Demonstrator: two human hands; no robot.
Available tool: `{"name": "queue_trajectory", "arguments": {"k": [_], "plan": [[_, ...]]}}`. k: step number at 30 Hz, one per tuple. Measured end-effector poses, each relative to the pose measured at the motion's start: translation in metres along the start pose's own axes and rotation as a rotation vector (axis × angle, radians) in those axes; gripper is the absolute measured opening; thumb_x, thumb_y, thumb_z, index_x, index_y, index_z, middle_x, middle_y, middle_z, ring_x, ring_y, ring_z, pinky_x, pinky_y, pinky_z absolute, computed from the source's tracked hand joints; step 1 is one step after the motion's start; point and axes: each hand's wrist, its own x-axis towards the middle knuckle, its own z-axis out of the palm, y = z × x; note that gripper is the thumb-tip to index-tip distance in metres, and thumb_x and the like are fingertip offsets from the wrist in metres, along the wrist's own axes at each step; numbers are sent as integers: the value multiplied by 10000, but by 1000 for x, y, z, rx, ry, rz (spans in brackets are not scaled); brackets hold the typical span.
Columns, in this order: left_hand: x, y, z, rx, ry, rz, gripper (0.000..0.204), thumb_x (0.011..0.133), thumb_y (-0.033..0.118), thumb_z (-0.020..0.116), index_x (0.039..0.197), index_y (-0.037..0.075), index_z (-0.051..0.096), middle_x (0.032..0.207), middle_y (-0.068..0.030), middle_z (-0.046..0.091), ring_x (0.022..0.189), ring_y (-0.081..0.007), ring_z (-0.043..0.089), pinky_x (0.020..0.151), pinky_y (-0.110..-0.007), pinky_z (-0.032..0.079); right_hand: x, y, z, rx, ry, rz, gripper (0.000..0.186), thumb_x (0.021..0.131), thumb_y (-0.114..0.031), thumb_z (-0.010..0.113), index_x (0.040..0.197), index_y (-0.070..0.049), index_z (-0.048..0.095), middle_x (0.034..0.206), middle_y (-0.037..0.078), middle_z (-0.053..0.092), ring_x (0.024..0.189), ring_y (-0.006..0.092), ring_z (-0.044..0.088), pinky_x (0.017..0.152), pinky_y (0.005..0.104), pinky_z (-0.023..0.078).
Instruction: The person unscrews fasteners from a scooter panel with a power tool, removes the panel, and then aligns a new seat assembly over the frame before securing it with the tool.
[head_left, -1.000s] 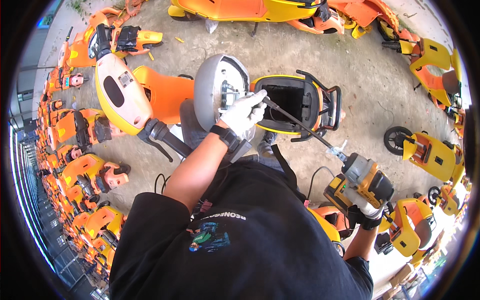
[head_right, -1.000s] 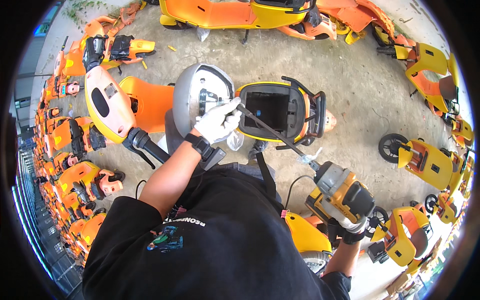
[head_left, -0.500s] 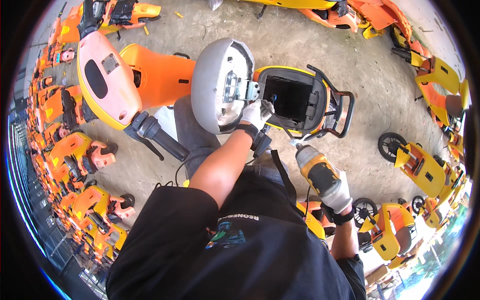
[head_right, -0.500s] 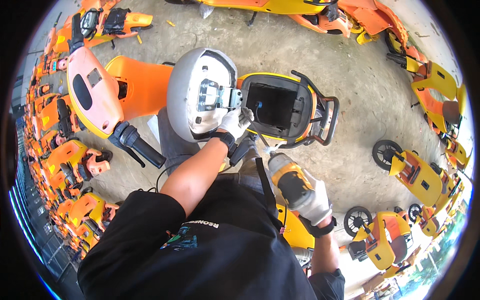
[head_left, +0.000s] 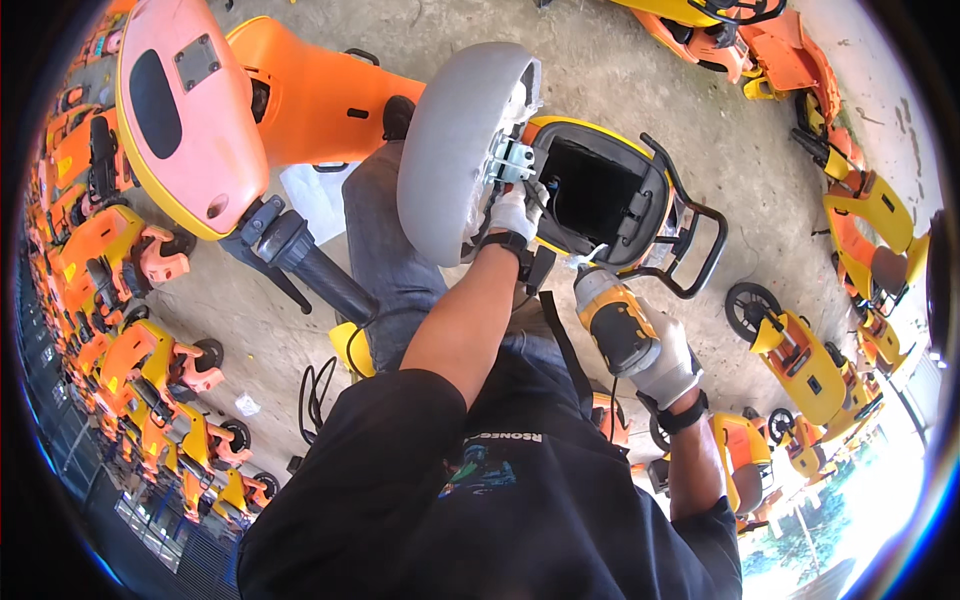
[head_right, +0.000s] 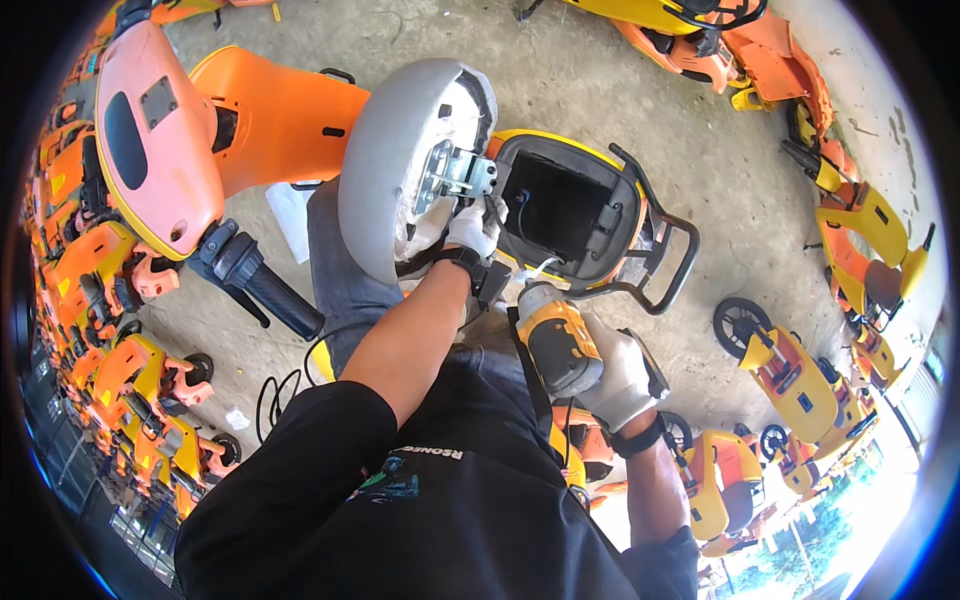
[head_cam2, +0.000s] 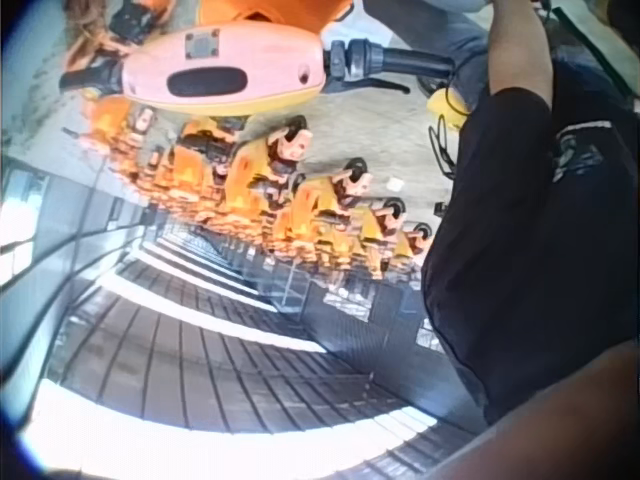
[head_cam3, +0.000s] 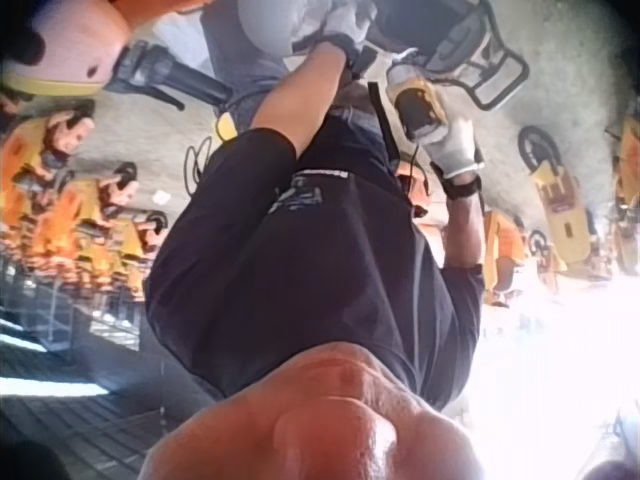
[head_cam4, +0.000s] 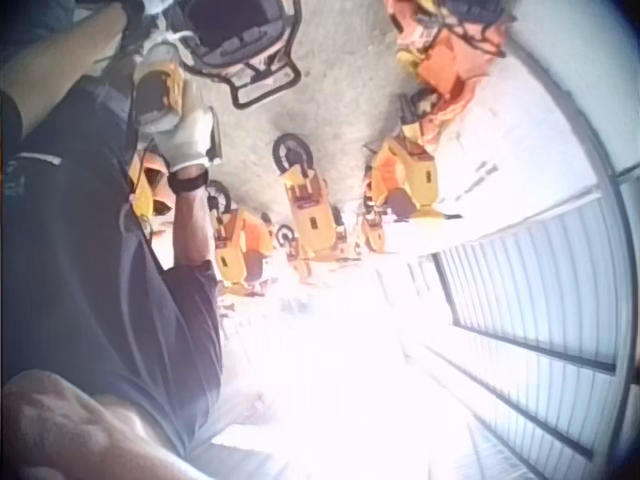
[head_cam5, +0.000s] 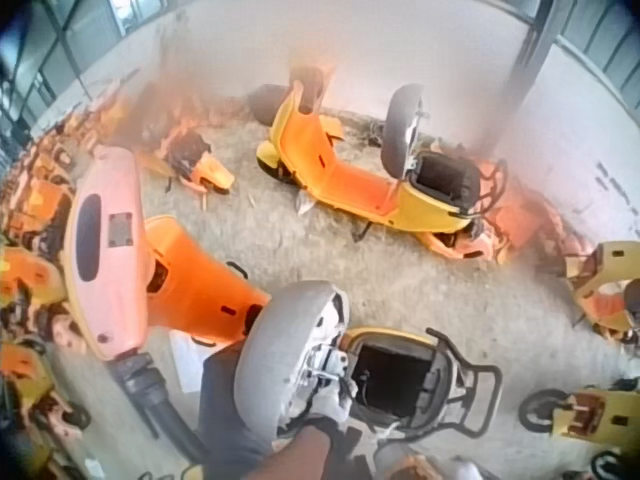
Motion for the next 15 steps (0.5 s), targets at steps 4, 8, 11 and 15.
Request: {"name": "queue_trajectory", "arguments": {"k": [4,8,11,15], "plan": [[-2,-4,3,-26,-16,6,166,984,125,448,984,-13,539,866,-142,604,772,-260,630,719,-376,579,6,-3,-3,-9,-4,1,370,712,-179,722,1034,-37,606,843,155,667,810,300,662,694,329,513],[5,-2,3,-34,-75,24,159,985,100,427,1002,-21,530,882,-146,603,780,-262,626,720,-372,573,12,3,-2,20,26,-20,407,693,-210,737,1045,-61,597,837,190,652,821,375,638,692,369,510],[1,-1,3,-11,-17,6,159,985,102,426,1000,-17,530,882,-144,604,777,-260,626,716,-369,573,16,-1,-6,-25,-1,4,332,737,-111,709,1039,-7,616,888,114,687,831,218,681,744,292,509],[8,-1,1,-63,-19,-14,158,985,107,429,1009,-13,529,878,-140,603,771,-255,627,709,-363,572,21,-5,-8,4,27,-53,332,737,-113,713,1035,-5,615,878,110,683,830,220,676,756,292,507]]}}
